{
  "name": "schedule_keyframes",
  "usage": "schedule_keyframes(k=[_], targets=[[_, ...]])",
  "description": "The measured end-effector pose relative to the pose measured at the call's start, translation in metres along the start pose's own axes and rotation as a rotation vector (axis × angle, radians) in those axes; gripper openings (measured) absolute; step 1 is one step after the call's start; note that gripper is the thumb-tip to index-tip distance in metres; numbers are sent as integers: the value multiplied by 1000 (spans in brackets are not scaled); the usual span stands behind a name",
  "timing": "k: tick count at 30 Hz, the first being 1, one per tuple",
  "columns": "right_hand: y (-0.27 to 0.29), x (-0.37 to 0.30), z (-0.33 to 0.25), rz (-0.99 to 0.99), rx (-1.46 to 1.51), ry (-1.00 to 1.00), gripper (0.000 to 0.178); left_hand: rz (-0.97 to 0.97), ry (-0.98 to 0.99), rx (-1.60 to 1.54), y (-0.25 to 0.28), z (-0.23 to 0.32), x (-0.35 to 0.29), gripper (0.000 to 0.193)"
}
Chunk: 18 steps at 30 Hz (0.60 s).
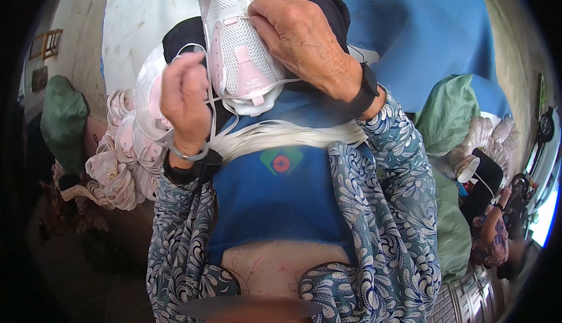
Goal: Lace a pair of white and pink athletic shoes.
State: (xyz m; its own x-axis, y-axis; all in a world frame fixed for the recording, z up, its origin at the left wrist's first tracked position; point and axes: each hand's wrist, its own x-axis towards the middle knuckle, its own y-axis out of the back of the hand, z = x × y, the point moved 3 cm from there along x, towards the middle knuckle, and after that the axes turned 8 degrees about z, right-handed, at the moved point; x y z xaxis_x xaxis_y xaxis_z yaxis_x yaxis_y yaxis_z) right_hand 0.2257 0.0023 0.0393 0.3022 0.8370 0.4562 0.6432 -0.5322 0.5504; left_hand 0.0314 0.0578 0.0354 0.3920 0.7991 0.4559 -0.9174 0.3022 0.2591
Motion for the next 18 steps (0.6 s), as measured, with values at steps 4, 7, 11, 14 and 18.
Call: schedule_keyframes(k=[4,7,11,14,18], targets=[[0,1,1,-1,-22,-4,12,-84,453,-173,5,-9,24,15],[2,3,-4,6,-32,4,11,-74,515,-195,-5,-15,32,15],[1,4,-3,-34,-26,-31,11,-190,168,93,-16,-15,42,19],[1,6,-1,-69,-29,-38,11,-255,33,183,-23,-12,46,17],[4,10,-2,-113,-26,-25,12,-271,27,191,-25,-13,49,19]])
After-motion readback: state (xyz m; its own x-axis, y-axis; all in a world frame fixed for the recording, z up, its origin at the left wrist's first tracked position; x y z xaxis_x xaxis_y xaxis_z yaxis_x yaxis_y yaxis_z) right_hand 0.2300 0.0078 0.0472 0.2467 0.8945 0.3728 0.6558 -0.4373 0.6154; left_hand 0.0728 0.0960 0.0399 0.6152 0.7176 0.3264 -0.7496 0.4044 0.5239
